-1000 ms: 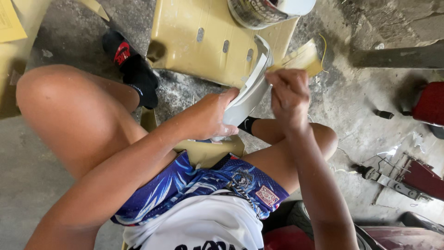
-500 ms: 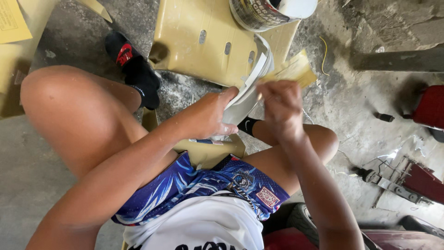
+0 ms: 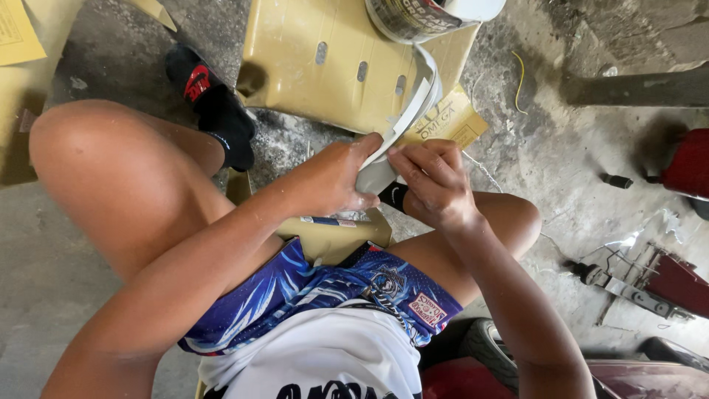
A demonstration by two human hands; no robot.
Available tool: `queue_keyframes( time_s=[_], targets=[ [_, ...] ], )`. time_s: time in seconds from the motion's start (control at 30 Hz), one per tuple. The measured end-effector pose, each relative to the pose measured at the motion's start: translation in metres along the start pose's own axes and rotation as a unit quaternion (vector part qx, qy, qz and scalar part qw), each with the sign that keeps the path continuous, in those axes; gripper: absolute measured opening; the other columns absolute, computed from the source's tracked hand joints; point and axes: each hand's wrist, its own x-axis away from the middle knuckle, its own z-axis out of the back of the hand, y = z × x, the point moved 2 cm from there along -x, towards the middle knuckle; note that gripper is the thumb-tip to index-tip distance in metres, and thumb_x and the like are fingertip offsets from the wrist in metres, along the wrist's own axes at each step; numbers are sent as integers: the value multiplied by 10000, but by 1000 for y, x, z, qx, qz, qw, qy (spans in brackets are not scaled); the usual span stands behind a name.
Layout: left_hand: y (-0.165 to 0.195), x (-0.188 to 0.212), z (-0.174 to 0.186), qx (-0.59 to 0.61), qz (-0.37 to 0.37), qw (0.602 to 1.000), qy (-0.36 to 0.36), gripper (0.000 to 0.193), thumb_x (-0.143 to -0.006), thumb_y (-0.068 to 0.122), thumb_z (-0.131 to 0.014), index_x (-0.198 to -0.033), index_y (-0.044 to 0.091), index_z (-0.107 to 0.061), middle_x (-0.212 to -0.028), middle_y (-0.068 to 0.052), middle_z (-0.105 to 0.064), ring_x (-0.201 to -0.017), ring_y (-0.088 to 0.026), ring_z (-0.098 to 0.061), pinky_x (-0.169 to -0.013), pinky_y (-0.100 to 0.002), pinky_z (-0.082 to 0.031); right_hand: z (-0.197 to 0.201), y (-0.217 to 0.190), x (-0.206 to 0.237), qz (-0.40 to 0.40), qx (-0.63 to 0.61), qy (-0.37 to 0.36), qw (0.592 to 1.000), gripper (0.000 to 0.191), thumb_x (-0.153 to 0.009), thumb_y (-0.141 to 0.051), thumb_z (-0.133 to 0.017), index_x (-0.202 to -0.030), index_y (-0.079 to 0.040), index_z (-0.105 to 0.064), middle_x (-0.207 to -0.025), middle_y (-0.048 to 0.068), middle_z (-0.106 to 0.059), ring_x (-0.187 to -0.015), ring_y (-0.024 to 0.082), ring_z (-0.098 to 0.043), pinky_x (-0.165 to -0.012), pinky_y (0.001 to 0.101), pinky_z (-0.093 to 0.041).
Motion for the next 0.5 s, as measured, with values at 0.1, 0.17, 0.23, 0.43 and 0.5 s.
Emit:
queue_keyframes(
  time_s=[0.1,0.17,0.23,0.43,0.5],
  targets=[
    [0,0,-1,2,-29,1000,8,598,-705,137,-864,-1178,-17,-532,-985,-278,-712,-932,-416,-720,-808,-437,-550,-1,17,0,8,17,16,1000,364,-832,151,-692,-1132,-31,-791,-1104,84,-693,-1029,253,-598,-873,365,-549],
    [-1,0,-4,18,-52,998,17,631,-687,129,-872,-1195,-21,-530,-1000,-279,-713,-935,-409,-724,-813,-435,-550,-2,42,-5,-48,38,43,997,379,-900,202,-675,-1165,-40,-799,-1135,78,-704,-1027,249,-605,-858,318,-557],
    [-2,0,-5,25,-86,996,29,720,-645,129,-890,-1247,-19,-522,-1018,-283,-707,-937,-411,-721,-811,-436,-546,-4,48,-4,-91,40,38,994,356,-924,171,-704,-1187,-54,-788,-1160,66,-708,-1068,254,-614,-899,313,-561],
    [-6,0,-3,-43,-15,999,-7,572,-715,185,-881,-1140,-7,-550,-938,-271,-719,-933,-427,-703,-785,-461,-532,-2,2,16,7,-13,-9,1000,438,-737,117,-715,-1146,-25,-784,-1123,86,-701,-1021,275,-611,-898,370,-546],
    [-1,-1,-4,-17,-47,999,-5,597,-706,170,-869,-1174,-6,-542,-951,-272,-710,-911,-440,-691,-772,-455,-534,-2,4,19,40,-18,-13,999,431,-724,113,-710,-1120,-35,-791,-1107,83,-701,-1002,275,-610,-879,370,-547]
  ],
)
